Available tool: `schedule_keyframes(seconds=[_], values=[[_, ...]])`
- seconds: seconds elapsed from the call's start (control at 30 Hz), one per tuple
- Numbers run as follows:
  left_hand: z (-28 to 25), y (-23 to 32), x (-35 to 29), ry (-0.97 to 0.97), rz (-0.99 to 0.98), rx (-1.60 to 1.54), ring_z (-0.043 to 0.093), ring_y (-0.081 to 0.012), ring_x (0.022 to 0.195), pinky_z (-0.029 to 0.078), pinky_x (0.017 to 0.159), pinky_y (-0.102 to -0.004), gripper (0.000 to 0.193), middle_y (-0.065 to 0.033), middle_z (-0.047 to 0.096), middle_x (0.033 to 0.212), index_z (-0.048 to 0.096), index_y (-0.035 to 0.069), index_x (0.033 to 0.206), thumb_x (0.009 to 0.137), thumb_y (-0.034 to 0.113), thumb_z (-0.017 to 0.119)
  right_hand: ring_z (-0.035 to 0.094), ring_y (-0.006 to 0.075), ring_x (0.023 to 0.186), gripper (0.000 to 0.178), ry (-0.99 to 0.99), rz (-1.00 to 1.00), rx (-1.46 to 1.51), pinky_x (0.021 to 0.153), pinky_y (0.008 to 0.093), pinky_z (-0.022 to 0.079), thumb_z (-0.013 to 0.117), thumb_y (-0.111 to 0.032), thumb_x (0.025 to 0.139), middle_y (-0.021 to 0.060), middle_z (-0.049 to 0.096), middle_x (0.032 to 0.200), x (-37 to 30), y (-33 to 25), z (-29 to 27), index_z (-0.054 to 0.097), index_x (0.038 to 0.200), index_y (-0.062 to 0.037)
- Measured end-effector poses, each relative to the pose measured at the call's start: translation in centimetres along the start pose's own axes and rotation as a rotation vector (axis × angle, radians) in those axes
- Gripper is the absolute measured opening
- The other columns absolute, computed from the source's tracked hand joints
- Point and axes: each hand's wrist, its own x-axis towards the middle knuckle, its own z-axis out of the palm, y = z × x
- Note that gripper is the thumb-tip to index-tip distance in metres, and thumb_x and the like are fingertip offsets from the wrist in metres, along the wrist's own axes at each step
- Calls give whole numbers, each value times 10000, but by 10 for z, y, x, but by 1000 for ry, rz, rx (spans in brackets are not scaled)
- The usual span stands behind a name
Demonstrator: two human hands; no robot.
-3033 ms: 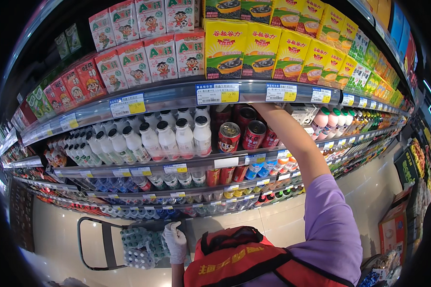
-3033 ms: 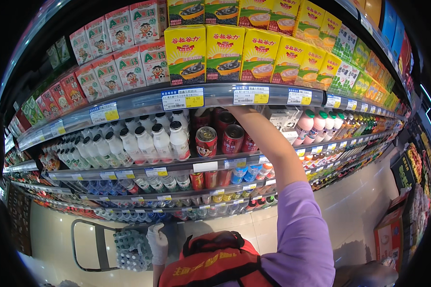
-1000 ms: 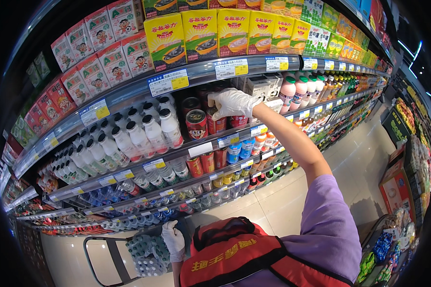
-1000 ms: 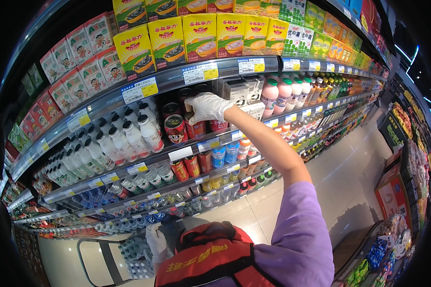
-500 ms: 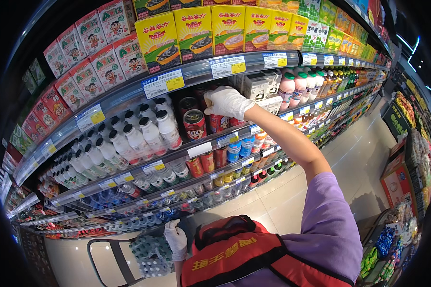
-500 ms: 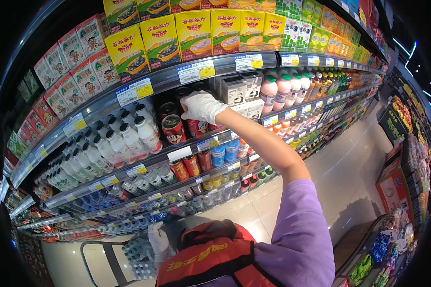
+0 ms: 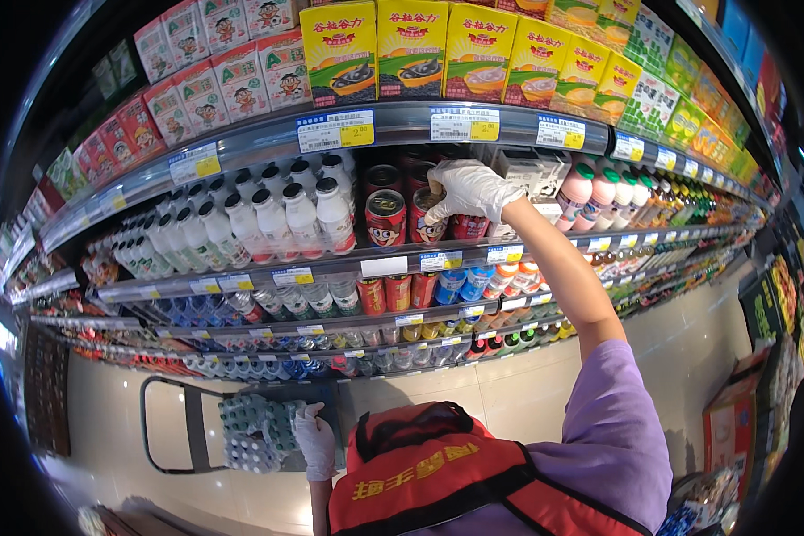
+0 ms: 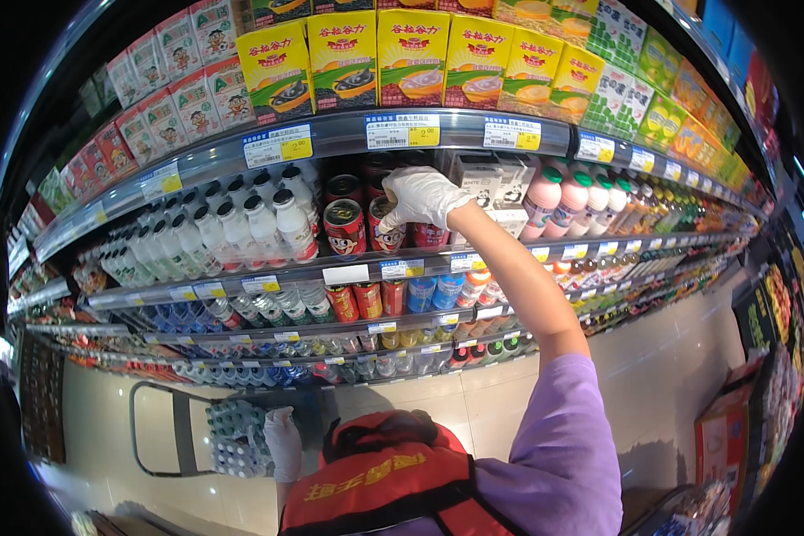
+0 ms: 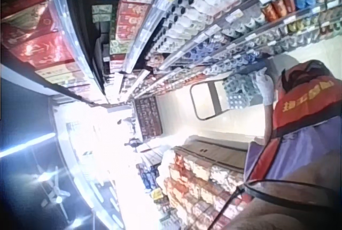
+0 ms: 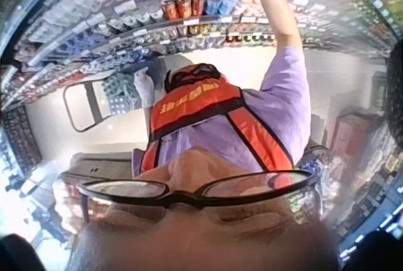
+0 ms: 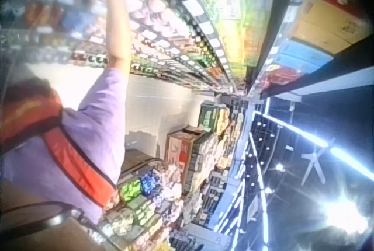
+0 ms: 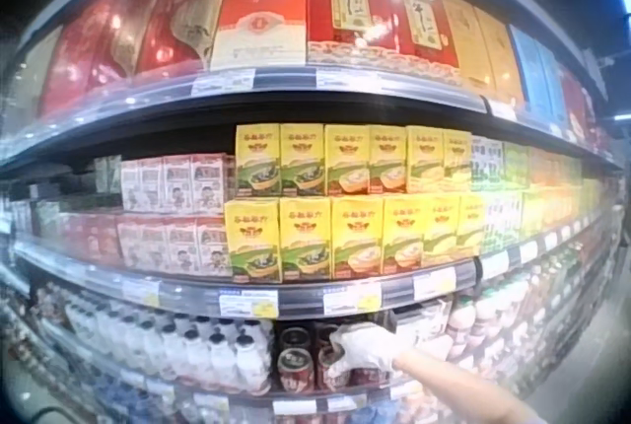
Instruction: The person moves a hand truck loaded with bottled water through a supermarket aisle, then repeatedly takes bottles from the cart and places them onto shelves. The person also briefly adjusts the head-mounted camera during the task.
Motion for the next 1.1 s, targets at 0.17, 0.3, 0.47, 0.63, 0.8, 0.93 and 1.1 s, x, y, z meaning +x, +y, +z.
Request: schedule_keyframes(seconds=[0.17,0.3,0.47,0.63,0.8,0.93,1.1], values=[[26,36,-38,11,-87,-81,575,-335,931,452,825,-418,310,-152,605,989,628,39,1007,769,-94,481,638,379,814,671,22,-40,-24,717,452,492,699,-662,691,196,644,817,0,1,-2,634,796,-2],[45,57,-67,50,-154,-45,565,-325,973,425,853,-421,304,-124,608,1011,624,66,1027,782,-75,512,620,372,925,581,49,-36,-4,778,442,486,753,-524,732,189,637,944,-16,10,-17,609,960,-9],[52,74,-102,92,-309,-30,558,-332,990,425,867,-424,299,-136,603,1014,624,59,1020,781,-75,505,618,364,994,493,-189,-110,-143,847,419,508,805,-237,651,182,650,1031,-26,19,-17,629,1054,-15],[49,84,-133,122,-383,16,556,-335,1007,423,884,-418,315,-138,599,1039,624,60,1025,779,-85,489,620,376,986,514,-204,-97,-160,839,433,505,816,-164,586,188,666,989,-13,24,-13,639,1042,-8],[50,86,-142,147,-396,42,559,-330,1008,425,886,-414,311,-141,600,1037,623,60,1027,788,-85,486,615,375,992,518,-216,-109,-177,843,426,501,829,-189,589,192,668,969,-9,21,-20,631,1028,3],[51,89,-137,174,-387,15,567,-335,993,428,881,-419,306,-141,601,1025,620,64,1026,788,-79,492,610,366,1011,557,-166,-168,-127,865,422,498,828,-191,584,190,648,1037,-15,23,-21,619,1064,-1],[51,81,-130,188,-321,26,572,-347,974,429,873,-423,309,-144,599,1001,620,72,1028,772,-62,512,595,362,1068,542,-59,-178,-209,912,427,486,767,-144,639,179,628,1128,-27,12,-24,611,1146,-31]])
